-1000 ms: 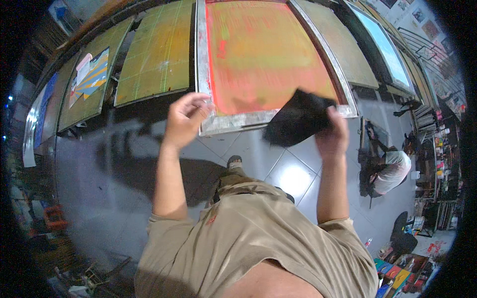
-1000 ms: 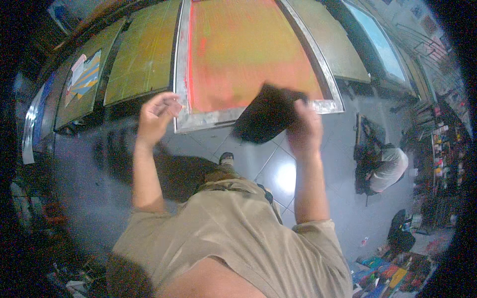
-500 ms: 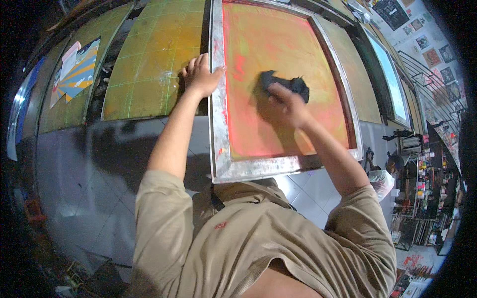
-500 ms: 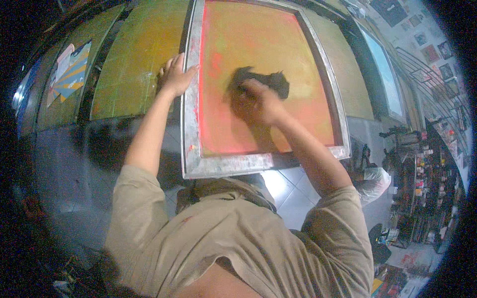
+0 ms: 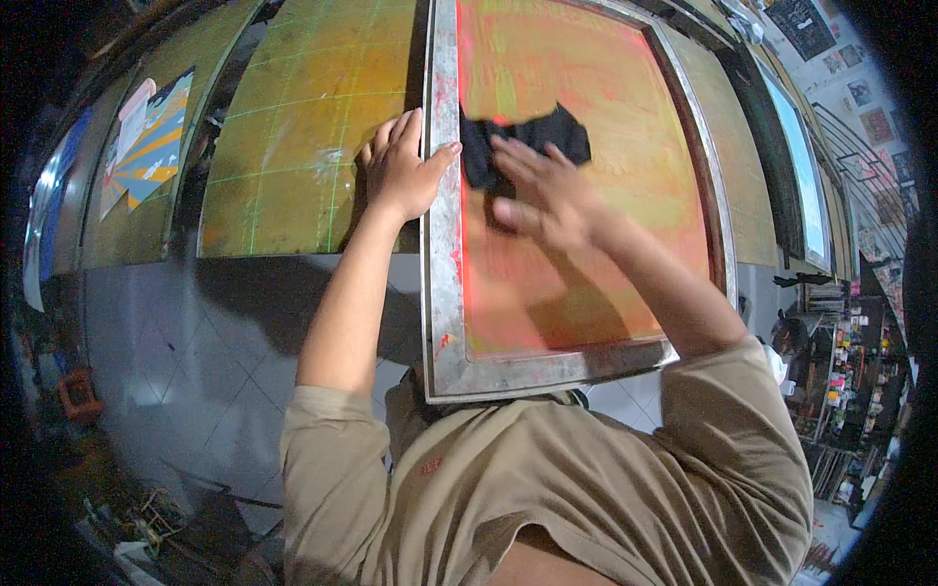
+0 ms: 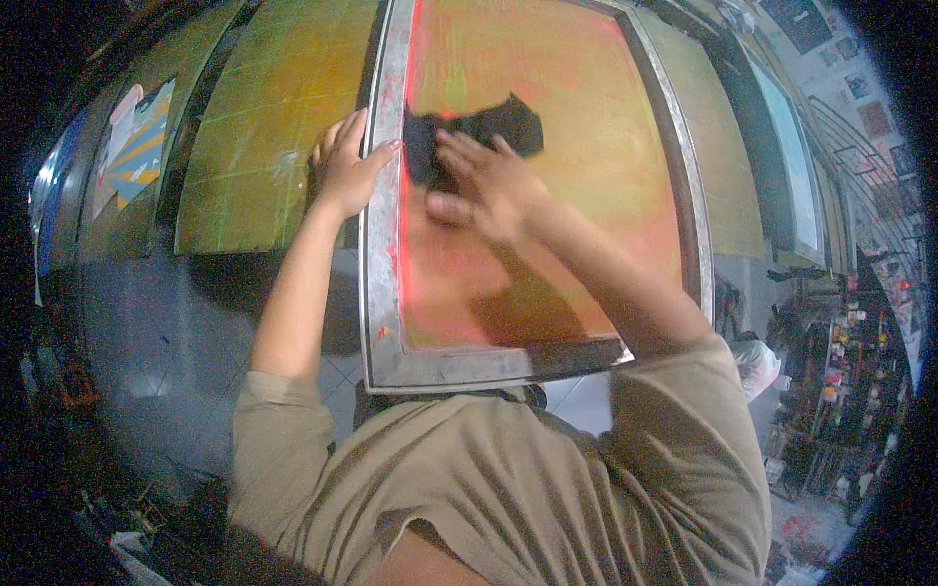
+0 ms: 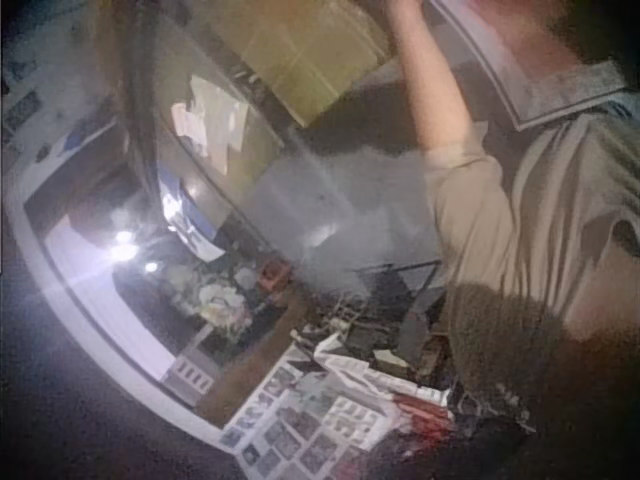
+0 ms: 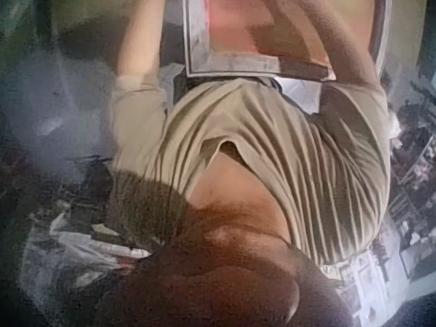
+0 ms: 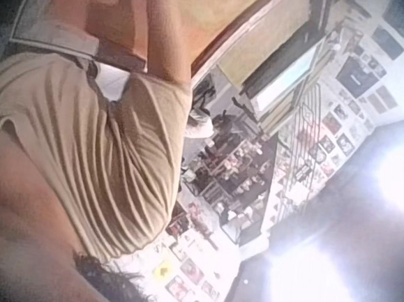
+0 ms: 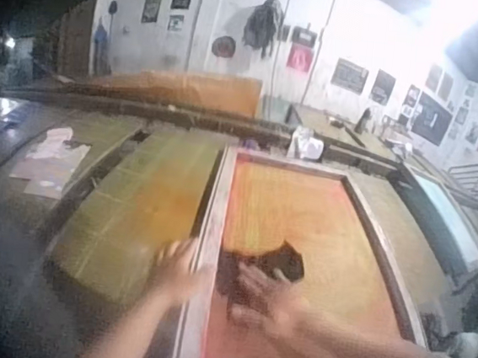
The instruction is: The person moves a screen printing frame to a workbench, wipes it with a cloth, cuts a strip of tape, and applies it to the frame edges. The person also handles a t-shirt and uses scissors to cut tape.
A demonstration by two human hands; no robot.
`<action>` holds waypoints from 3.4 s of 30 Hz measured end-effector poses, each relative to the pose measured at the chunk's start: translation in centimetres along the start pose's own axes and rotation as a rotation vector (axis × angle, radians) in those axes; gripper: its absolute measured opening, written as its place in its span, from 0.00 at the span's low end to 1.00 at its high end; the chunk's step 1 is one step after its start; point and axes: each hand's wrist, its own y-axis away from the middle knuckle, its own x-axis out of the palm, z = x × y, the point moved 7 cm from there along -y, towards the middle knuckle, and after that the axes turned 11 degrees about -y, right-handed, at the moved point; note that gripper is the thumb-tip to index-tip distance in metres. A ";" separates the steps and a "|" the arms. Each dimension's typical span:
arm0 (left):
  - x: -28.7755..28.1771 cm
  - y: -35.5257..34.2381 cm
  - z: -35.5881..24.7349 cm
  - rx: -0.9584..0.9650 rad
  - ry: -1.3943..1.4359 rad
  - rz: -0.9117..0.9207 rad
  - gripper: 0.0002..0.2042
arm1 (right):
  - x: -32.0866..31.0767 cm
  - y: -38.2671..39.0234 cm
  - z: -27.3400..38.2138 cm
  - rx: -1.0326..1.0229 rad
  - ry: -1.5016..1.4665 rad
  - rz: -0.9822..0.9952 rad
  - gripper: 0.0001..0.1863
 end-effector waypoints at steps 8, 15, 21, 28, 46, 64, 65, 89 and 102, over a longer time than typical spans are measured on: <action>-0.6 -0.1 -0.5 0.003 0.053 -0.015 0.32 | -0.9 -1.9 -1.2 0.028 0.141 -0.096 0.42; -0.2 -0.4 0.3 -0.043 0.095 0.012 0.36 | -1.9 -0.1 -3.2 0.131 0.105 -0.173 0.38; -0.9 -0.3 -1.4 0.025 -0.028 0.005 0.40 | -4.8 13.3 -9.1 0.629 0.079 -0.206 0.31; 0.3 -1.1 -1.0 -0.026 0.454 -0.005 0.30 | -4.5 20.8 -9.1 0.731 -0.015 -0.296 0.28; 0.4 -1.1 -6.5 -0.058 0.606 0.012 0.28 | -4.2 22.7 -9.9 0.810 -0.062 -0.395 0.27; 1.6 -1.1 -7.0 0.018 0.225 -0.080 0.36 | -1.7 3.3 -4.4 0.161 0.138 -0.231 0.34; 1.3 -1.0 -7.0 0.020 0.231 -0.095 0.35 | -2.3 1.8 -5.3 0.162 0.171 -0.275 0.35; 1.3 -1.0 -6.9 0.005 0.228 -0.084 0.36 | -5.3 2.6 -7.0 0.028 -0.645 -0.414 0.26; 1.8 -1.0 -6.7 0.037 0.253 -0.162 0.32 | -4.8 -0.2 -6.5 0.018 -0.316 -0.331 0.33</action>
